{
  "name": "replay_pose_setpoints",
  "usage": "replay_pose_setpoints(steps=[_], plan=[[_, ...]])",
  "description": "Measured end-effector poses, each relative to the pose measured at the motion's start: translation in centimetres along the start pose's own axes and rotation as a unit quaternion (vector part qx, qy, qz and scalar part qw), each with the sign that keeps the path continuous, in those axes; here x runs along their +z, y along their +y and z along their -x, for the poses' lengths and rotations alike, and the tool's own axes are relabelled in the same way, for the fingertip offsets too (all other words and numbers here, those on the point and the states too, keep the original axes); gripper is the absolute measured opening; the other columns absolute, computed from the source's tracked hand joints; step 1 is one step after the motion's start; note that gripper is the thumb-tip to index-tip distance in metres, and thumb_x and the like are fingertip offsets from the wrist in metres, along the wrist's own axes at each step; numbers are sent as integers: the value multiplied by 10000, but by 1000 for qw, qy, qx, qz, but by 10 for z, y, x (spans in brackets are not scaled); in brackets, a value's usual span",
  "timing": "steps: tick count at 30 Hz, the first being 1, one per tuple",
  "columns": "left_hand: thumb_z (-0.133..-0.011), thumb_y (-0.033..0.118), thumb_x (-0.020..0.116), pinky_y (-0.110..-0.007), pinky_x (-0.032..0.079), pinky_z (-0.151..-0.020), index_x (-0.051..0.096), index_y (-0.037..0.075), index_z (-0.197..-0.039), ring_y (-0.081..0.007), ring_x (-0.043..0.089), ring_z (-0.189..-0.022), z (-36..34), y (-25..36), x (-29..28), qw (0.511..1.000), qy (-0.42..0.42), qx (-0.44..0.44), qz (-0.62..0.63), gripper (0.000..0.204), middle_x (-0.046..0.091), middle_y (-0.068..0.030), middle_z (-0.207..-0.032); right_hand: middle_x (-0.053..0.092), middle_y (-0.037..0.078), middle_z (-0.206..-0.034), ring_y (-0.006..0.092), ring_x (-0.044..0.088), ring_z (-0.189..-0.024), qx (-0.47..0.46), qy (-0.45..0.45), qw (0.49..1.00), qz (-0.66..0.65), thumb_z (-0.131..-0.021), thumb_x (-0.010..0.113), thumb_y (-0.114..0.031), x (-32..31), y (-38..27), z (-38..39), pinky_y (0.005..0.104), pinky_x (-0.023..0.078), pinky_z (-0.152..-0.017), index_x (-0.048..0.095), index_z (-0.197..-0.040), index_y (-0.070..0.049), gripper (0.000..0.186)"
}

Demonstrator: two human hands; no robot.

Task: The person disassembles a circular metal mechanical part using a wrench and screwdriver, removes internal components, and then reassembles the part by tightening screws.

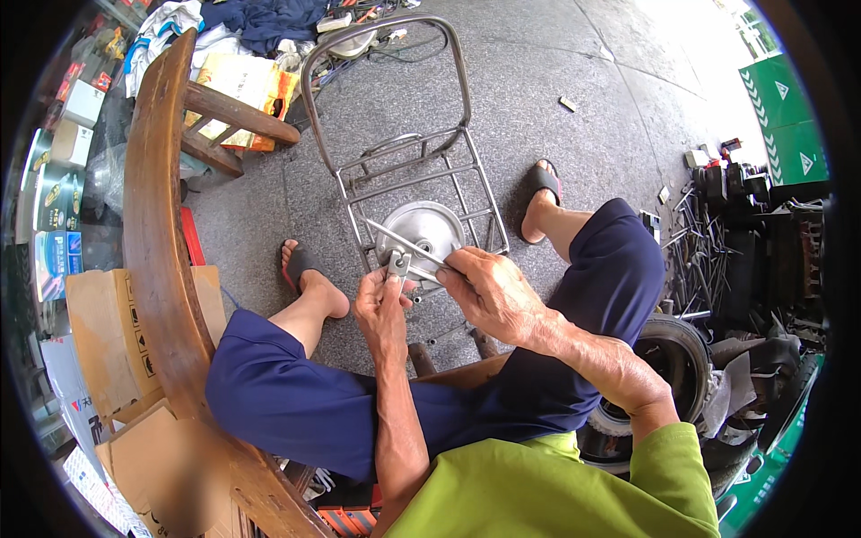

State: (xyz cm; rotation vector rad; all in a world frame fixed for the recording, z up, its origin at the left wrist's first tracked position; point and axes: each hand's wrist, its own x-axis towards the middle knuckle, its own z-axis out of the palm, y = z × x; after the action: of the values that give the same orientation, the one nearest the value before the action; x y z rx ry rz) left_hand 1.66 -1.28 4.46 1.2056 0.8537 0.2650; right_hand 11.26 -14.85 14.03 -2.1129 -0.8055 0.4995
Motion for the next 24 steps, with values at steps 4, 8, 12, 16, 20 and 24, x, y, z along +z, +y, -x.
replay_pose_setpoints(steps=[4, 8, 12, 16, 20, 24], plan=[[-901, 153, 602, -208, 413, -571, 653, 13, -1020, -60, 521, -600, -2, -5, -1, 1000, 15, -8, 20, 191, 696, -61, -807, 561, 180, -766, 394, 599, -718, -2, 0, 1000, -1, -955, 572, -155, 1, 0, 0, 457, 459, -622, 554, -851, 22, 207], [-900, 152, 603, -216, 422, -586, 666, 15, -1037, -69, 531, -601, -2, -5, 0, 999, 20, -21, 45, 203, 697, -66, -808, 564, 180, -761, 391, 601, -724, -5, 2, 1000, -4, -955, 570, -153, 2, 1, 0, 457, 463, -627, 558, -851, 22, 205], [-903, 137, 599, -227, 438, -596, 666, 10, -1062, -86, 547, -621, -3, -9, -1, 997, 24, -24, 69, 213, 697, -77, -819, 568, 180, -765, 390, 605, -729, 2, -7, 1000, 7, -951, 577, -148, 2, 1, 0, 455, 466, -629, 568, -863, 24, 194], [-906, 123, 595, -236, 450, -605, 666, 7, -1079, -95, 558, -639, -4, -9, -1, 995, 34, -31, 90, 220, 697, -84, -837, 571, 181, -773, 389, 606, -731, 3, -11, 1000, 8, -947, 583, -148, 4, 2, 0, 455, 467, -630, 575, -875, 26, 189], [-905, 117, 598, -234, 450, -609, 668, 9, -1083, -95, 565, -648, -4, -10, 0, 995, 39, -35, 84, 219, 700, -81, -840, 568, 182, -770, 389, 606, -730, 3, -12, 1000, 16, -946, 586, -147, 5, 3, 0, 454, 467, -628, 570, -873, 28, 190], [-907, 119, 601, -232, 447, -597, 669, 12, -1082, -88, 567, -640, -3, -11, 2, 996, 33, -17, 79, 215, 702, -74, -834, 561, 178, -761, 391, 604, -727, -3, -11, 1000, 21, -946, 586, -143, 5, 5, 1, 451, 465, -621, 555, -864, 28, 192]])
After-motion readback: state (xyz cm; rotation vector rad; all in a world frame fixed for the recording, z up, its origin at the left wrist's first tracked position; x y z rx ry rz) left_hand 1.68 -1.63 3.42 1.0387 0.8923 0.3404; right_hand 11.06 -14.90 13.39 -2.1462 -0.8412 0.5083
